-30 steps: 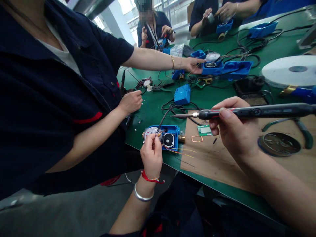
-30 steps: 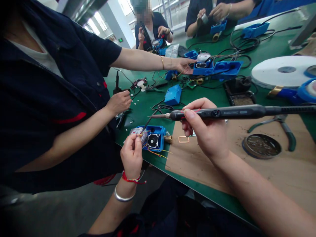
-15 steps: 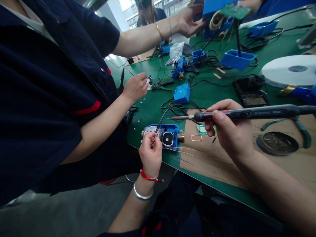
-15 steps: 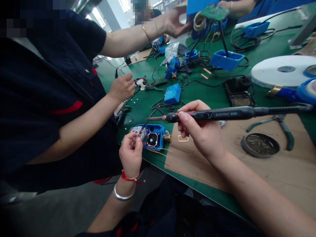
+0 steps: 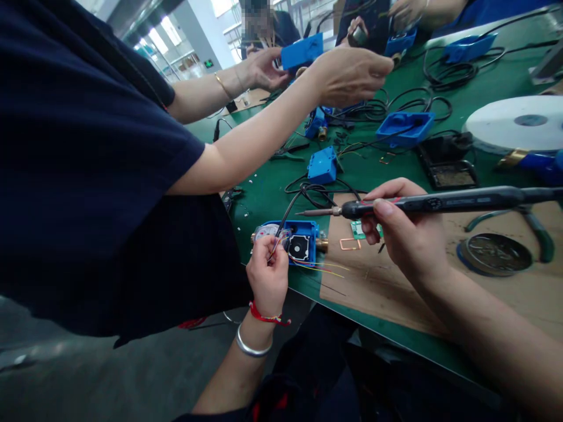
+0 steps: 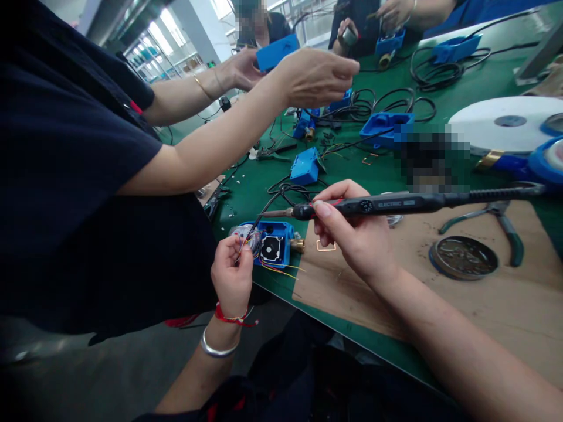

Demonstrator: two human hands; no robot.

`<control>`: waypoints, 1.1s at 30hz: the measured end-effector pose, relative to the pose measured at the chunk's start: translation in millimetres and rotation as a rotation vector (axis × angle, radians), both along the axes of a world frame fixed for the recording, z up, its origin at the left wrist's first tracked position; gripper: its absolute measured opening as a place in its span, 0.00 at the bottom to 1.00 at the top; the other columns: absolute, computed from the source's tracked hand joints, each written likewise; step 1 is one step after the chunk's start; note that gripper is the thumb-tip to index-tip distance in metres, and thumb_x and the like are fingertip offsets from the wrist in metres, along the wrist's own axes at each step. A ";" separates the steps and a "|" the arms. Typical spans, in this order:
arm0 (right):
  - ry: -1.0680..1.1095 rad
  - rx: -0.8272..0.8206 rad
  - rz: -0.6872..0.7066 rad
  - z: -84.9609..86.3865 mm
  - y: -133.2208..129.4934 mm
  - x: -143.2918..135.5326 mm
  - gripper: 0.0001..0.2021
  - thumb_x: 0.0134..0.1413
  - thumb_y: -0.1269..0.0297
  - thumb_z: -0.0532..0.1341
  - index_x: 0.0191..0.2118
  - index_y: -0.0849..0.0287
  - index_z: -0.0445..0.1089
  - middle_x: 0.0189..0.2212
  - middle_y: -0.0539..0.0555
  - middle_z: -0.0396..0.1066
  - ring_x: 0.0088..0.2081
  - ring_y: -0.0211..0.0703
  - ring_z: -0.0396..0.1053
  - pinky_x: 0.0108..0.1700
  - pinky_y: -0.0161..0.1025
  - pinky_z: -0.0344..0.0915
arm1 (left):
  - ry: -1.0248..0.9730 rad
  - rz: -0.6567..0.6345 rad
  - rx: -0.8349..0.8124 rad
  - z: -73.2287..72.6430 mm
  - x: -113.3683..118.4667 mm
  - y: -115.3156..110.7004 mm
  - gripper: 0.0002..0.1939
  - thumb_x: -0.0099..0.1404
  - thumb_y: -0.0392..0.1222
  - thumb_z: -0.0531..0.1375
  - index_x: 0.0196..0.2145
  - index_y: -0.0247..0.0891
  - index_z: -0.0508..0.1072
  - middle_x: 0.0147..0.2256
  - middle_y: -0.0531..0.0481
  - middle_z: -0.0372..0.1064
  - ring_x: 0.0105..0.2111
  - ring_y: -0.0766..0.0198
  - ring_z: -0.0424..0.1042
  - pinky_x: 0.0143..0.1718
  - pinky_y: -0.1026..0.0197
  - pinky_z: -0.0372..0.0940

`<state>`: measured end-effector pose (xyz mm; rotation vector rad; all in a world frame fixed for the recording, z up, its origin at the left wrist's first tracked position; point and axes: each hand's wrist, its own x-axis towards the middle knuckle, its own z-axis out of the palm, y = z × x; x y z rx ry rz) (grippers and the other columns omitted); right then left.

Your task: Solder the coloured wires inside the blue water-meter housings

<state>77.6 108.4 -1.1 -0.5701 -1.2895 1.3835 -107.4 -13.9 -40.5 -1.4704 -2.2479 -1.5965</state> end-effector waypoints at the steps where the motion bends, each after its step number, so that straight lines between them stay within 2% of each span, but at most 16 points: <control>1: 0.000 0.001 0.004 -0.2 0.1 0.1 0.10 0.52 0.54 0.66 0.33 0.53 0.71 0.22 0.49 0.70 0.18 0.36 0.65 0.14 0.32 0.58 | 0.000 0.003 -0.006 0.4 0.3 0.1 0.05 0.64 0.36 0.58 0.40 0.38 0.69 0.30 0.53 0.69 0.27 0.69 0.70 0.29 0.68 0.65; 7: -0.006 -0.005 -0.003 -0.2 0.3 -0.3 0.10 0.52 0.54 0.66 0.33 0.54 0.70 0.20 0.48 0.68 0.18 0.36 0.65 0.14 0.32 0.58 | -0.002 0.019 0.002 -2.3 -0.5 -0.4 0.07 0.64 0.38 0.58 0.41 0.38 0.71 0.33 0.50 0.71 0.31 0.64 0.72 0.34 0.63 0.67; 10: -0.005 0.003 0.002 0.2 -0.1 -0.9 0.09 0.53 0.55 0.66 0.33 0.54 0.70 0.20 0.48 0.68 0.18 0.36 0.65 0.13 0.31 0.58 | 0.033 0.043 -0.012 -3.7 -2.2 -2.2 0.06 0.64 0.40 0.59 0.39 0.38 0.72 0.30 0.51 0.70 0.30 0.65 0.70 0.34 0.62 0.66; 15: -0.037 0.029 0.034 0.5 -1.5 -1.8 0.08 0.54 0.56 0.65 0.34 0.53 0.71 0.19 0.47 0.68 0.18 0.36 0.65 0.14 0.32 0.60 | 0.073 0.025 -0.063 3.7 -1.3 -3.8 0.03 0.65 0.39 0.59 0.36 0.38 0.71 0.30 0.51 0.69 0.30 0.66 0.69 0.35 0.63 0.64; 21: -0.093 0.013 0.083 -1.4 -3.7 -1.8 0.07 0.54 0.56 0.66 0.35 0.52 0.71 0.20 0.48 0.69 0.18 0.37 0.64 0.17 0.35 0.63 | 0.223 0.040 -0.027 8.7 1.9 -0.4 0.03 0.63 0.36 0.60 0.31 0.37 0.69 0.37 0.47 0.65 0.39 0.62 0.68 0.39 0.60 0.65; 24: -0.112 0.037 0.100 -4.5 -3.9 -1.8 0.08 0.54 0.57 0.66 0.36 0.54 0.71 0.20 0.48 0.69 0.17 0.37 0.64 0.18 0.35 0.62 | 0.186 0.068 -0.013 5.4 2.6 0.4 0.04 0.62 0.36 0.60 0.30 0.37 0.67 0.40 0.45 0.65 0.41 0.61 0.69 0.37 0.61 0.65; 29: -0.142 0.076 0.136 -8.0 -4.5 -2.6 0.07 0.56 0.59 0.64 0.37 0.54 0.70 0.21 0.47 0.69 0.18 0.37 0.65 0.19 0.34 0.62 | 0.171 0.055 -0.001 5.1 4.6 0.5 0.05 0.61 0.33 0.60 0.29 0.37 0.66 0.40 0.46 0.66 0.42 0.61 0.69 0.40 0.58 0.66; 33: -0.160 0.090 0.156 -10.4 -4.9 -3.6 0.05 0.57 0.61 0.64 0.38 0.54 0.70 0.21 0.47 0.69 0.18 0.36 0.65 0.19 0.34 0.63 | 0.151 0.044 0.004 7.0 6.4 1.2 0.05 0.61 0.33 0.60 0.29 0.37 0.66 0.39 0.46 0.66 0.41 0.62 0.70 0.36 0.62 0.67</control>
